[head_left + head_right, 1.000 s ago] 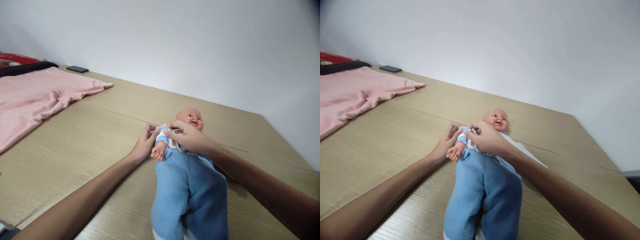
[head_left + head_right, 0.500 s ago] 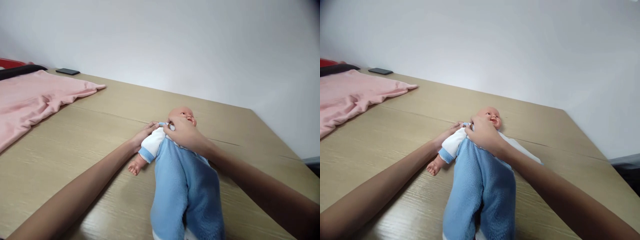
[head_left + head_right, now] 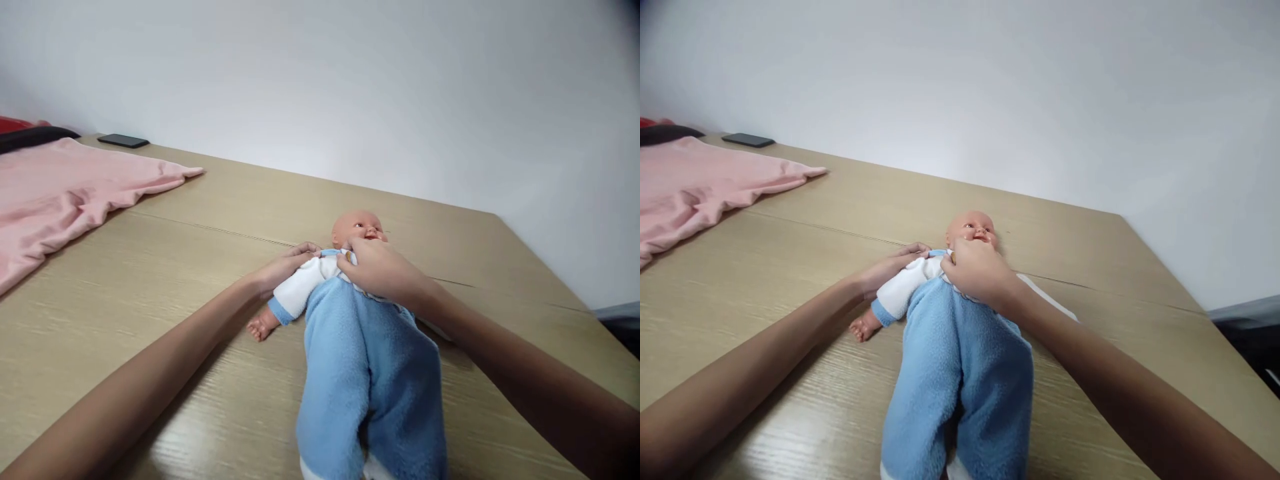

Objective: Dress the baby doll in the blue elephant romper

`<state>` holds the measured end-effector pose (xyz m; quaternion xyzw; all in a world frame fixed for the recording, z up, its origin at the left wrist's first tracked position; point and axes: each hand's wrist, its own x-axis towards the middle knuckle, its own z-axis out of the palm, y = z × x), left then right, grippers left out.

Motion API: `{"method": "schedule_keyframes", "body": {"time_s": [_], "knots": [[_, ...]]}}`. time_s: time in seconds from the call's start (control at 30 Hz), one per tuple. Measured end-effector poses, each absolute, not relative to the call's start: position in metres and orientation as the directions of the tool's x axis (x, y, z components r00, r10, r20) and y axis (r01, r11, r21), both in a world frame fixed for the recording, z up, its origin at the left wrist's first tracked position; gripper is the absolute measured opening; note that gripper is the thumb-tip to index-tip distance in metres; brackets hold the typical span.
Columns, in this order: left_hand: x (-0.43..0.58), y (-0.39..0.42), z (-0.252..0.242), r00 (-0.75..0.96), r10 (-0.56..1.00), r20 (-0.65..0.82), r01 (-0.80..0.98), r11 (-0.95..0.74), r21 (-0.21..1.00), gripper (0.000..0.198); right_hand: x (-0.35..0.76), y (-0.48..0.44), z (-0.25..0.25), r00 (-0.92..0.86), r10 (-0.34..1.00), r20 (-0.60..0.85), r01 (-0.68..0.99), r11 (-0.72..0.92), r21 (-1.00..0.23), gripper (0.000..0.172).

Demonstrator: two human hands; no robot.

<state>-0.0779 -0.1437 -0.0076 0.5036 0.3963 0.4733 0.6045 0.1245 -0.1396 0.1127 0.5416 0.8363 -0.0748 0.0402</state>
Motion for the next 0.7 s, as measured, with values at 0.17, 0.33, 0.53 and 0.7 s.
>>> {"method": "schedule_keyframes", "body": {"time_s": [0.17,0.33,0.53,0.7], "knots": [[-0.094,-0.155,0.011,0.315,0.949,-0.012,-0.033,0.023,0.999,0.042,0.133,-0.144,0.11,-0.428,0.899,-0.097,0.903,0.419,-0.096,0.034],[-0.116,-0.178,0.041,0.362,0.923,-0.133,0.423,-0.035,0.906,0.069,0.14,-0.144,0.11,-0.379,0.924,-0.048,0.925,0.38,0.004,0.033],[-0.124,-0.189,0.057,0.33,0.929,-0.168,0.589,-0.064,0.806,0.061,0.143,-0.144,0.107,-0.332,0.943,0.019,0.943,0.332,0.016,0.029],[-0.122,-0.188,0.048,0.338,0.931,-0.137,0.583,-0.093,0.807,0.056,0.163,-0.138,0.109,-0.441,0.895,-0.068,0.88,0.416,-0.229,0.043]]}}
